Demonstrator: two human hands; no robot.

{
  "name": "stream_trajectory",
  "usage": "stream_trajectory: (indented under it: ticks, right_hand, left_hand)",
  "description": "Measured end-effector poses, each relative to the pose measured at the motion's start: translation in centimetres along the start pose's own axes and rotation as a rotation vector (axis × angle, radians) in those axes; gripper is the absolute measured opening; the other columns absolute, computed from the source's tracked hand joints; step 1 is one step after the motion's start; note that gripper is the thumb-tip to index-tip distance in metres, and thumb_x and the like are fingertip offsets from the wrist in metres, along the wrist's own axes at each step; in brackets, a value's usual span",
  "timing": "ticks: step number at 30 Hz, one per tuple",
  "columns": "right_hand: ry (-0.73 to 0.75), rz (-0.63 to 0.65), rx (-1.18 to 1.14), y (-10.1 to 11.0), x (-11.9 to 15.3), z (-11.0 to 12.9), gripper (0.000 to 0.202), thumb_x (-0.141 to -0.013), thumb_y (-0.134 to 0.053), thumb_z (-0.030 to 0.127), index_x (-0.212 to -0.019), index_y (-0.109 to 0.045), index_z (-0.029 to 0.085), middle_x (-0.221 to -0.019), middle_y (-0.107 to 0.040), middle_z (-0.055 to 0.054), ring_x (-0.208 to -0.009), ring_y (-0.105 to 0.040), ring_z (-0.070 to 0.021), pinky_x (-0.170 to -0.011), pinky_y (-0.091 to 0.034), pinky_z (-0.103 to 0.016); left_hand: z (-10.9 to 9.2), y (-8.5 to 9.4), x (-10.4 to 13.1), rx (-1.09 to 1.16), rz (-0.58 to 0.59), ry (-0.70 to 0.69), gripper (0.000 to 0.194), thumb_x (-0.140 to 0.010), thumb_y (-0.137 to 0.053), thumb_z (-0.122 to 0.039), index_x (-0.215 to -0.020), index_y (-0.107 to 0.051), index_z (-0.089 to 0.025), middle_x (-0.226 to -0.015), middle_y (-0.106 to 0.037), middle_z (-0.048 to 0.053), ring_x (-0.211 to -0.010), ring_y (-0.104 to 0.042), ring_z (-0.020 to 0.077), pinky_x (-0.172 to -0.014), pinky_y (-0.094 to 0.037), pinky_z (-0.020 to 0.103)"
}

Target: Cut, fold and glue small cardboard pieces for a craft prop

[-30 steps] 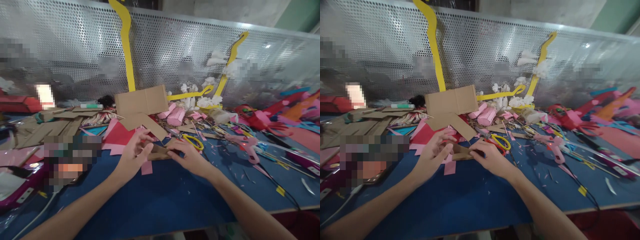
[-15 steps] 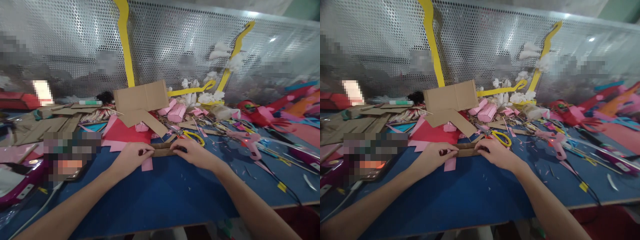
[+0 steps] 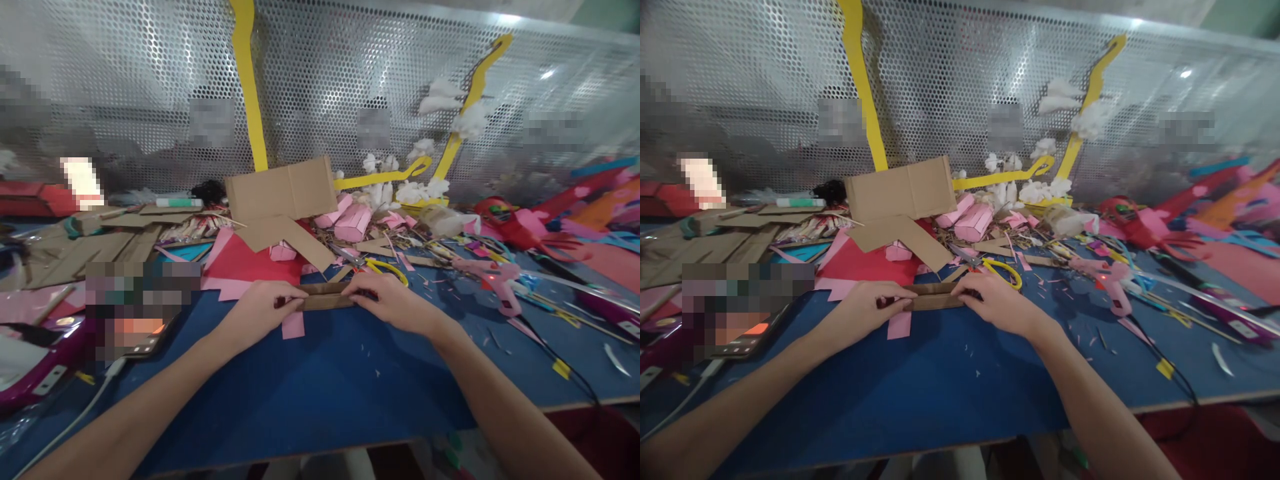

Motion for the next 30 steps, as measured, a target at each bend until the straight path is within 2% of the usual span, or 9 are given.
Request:
stream_trajectory:
  ticks: [13,22,30]
  right_hand:
    - [-0.01,0.03,0.019,0.1,0.0,0.0,0.02,-0.092,-0.059,0.01,-0.1,-0.073,0.021,-0.098,-0.077,-0.005,-0.092,-0.069,-0.0206,-0.084,-0.05,-0.034]
    - [-0.021,0.035,0.035,0.0,0.1,-0.3,0.019,-0.093,-0.059,0.009,-0.101,-0.072,0.02,-0.099,-0.076,-0.004,-0.092,-0.068,-0.0204,-0.084,-0.05,-0.034]
    - [-0.016,0.031,0.029,0.0,0.1,-0.1,0.019,-0.093,-0.059,0.01,-0.102,-0.072,0.021,-0.099,-0.076,-0.004,-0.092,-0.068,-0.0201,-0.084,-0.05,-0.034]
  left_hand:
    - [-0.1,-0.2,0.0,-0.057,-0.005,-0.037,0.022,-0.095,-0.062,-0.025,-0.105,-0.08,-0.024,-0.097,-0.08,0.001,-0.081,-0.069,0.0199,-0.071,-0.049,0.028]
    - [1.0,0.3,-0.1,0.096,0.084,-0.047,0.026,-0.097,-0.056,-0.02,-0.11,-0.079,-0.025,-0.094,-0.08,0.0,-0.084,-0.072,0.0175,-0.076,-0.051,0.025]
    - [0.7,0.4,-0.2,0.107,0.098,-0.05,0.027,-0.097,-0.055,-0.023,-0.11,-0.079,-0.024,-0.095,-0.079,0.002,-0.085,-0.071,0.0183,-0.075,-0.051,0.027]
Point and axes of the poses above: each hand's wrist, its own x-axis away from the middle knuckle, its own y-axis out of the back of the hand, z = x × y, the point moved 1 cm from there along -x, towards the middle knuckle
